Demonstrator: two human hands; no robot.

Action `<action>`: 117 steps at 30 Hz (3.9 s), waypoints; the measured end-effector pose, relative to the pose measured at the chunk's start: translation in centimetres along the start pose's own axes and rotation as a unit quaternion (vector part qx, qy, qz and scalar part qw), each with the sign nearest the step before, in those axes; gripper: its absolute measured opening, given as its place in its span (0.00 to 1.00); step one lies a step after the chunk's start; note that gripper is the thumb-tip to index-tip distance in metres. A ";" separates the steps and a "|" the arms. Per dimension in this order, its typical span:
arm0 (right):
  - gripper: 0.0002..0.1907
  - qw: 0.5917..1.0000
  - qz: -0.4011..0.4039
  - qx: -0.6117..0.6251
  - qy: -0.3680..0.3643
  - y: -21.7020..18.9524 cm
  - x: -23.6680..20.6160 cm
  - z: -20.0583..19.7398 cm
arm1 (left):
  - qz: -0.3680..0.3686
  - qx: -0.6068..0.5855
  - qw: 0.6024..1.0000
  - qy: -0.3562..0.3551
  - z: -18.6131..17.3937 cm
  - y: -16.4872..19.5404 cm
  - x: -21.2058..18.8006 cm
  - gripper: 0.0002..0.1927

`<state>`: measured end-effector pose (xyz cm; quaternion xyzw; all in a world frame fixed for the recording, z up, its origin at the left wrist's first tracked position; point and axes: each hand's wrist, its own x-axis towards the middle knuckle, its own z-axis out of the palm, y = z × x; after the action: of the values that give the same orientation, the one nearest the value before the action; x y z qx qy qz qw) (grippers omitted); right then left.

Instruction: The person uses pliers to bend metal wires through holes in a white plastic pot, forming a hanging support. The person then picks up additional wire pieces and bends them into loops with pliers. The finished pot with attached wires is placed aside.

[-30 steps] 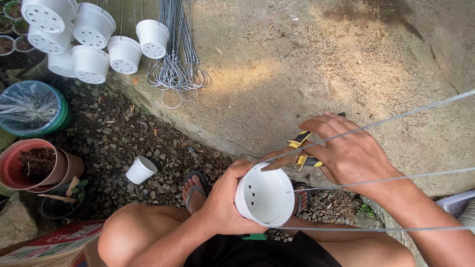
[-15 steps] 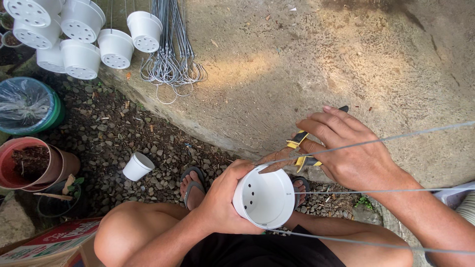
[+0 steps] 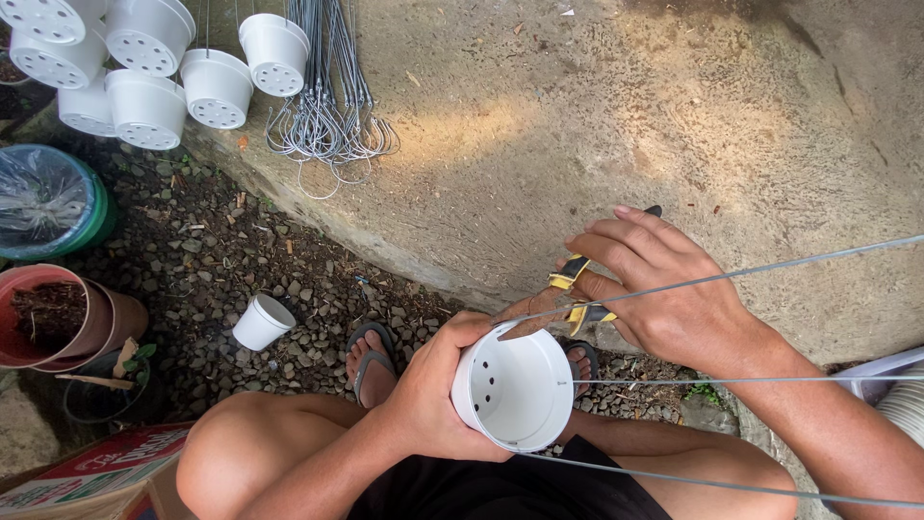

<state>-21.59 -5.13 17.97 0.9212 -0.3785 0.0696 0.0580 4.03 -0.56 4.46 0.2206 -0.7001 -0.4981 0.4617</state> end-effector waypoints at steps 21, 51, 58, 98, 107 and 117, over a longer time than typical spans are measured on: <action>0.17 0.998 -0.051 -0.021 -0.031 1.0 0.2 -0.4 | 0.050 0.027 0.998 -0.007 0.7 -1.1 -0.7 0.55; 0.11 0.999 -0.039 0.033 -0.001 1.5 -0.5 1.1 | 0.001 0.024 1.000 -0.014 1.3 -1.4 -0.5 0.52; 0.12 0.999 -0.033 0.025 -0.030 1.7 -0.6 1.1 | -0.018 0.022 0.999 -0.022 1.5 -1.2 -0.5 0.52; 0.19 0.995 -0.015 0.078 -0.059 1.5 -1.7 1.3 | -0.010 0.030 0.998 -0.062 1.3 -1.7 -0.9 0.51; 0.19 0.975 0.146 0.169 0.004 0.8 -3.5 4.9 | 0.056 0.071 0.995 0.036 1.4 -2.5 0.0 0.55; 0.16 0.630 0.420 0.621 0.199 -3.6 -7.8 14.5 | 0.111 0.160 0.971 0.138 2.3 -2.5 0.9 0.59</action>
<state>-23.32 0.49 2.18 0.4436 -0.5711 0.4871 -0.4897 1.24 -1.16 2.38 0.2788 -0.7206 -0.2899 0.5648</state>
